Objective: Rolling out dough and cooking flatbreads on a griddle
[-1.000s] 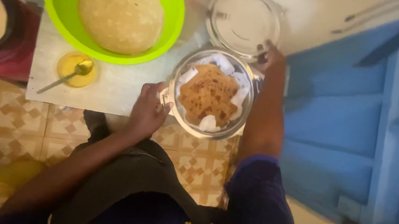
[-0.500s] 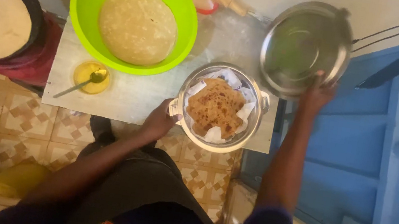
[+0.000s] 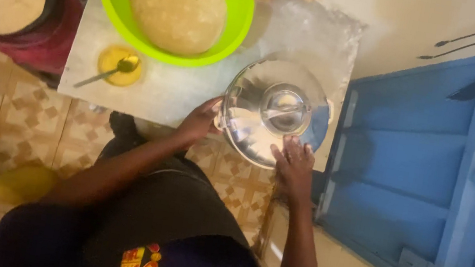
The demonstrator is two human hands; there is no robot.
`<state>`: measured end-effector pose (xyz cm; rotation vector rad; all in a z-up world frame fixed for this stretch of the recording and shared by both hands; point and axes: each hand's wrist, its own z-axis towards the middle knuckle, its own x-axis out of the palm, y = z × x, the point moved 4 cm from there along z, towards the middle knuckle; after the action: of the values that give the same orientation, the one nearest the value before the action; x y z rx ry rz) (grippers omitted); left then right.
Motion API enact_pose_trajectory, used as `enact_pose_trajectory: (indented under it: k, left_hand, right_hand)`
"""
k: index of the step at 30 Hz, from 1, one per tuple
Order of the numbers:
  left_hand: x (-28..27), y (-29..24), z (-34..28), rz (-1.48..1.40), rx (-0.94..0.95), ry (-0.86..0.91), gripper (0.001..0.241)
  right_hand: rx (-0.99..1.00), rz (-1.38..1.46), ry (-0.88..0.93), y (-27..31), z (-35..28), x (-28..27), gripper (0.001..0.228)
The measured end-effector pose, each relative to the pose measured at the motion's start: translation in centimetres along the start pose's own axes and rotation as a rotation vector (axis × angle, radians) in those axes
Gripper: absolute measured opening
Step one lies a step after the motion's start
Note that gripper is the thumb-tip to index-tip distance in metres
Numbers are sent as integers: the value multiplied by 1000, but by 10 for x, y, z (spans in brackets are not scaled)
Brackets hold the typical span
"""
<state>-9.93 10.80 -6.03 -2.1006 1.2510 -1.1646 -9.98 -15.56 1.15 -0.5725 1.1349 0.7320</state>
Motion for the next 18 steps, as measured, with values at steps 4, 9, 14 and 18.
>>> enact_pose_trajectory:
  k: [4, 9, 14, 18]
  left_hand:
    - [-9, 3, 14, -49, 88, 46, 46]
    - [-32, -43, -42, 251, 259, 95, 52]
    - [-91, -92, -94, 311, 563, 8, 27]
    - [-200, -102, -93, 199, 1028, -32, 35]
  right_hand:
    - [71, 130, 55, -10, -8, 5, 45]
    - [147, 32, 181, 18, 40, -34, 36]
    - [330, 145, -138, 28, 82, -34, 39]
    - [192, 609, -616, 123, 203, -21, 25]
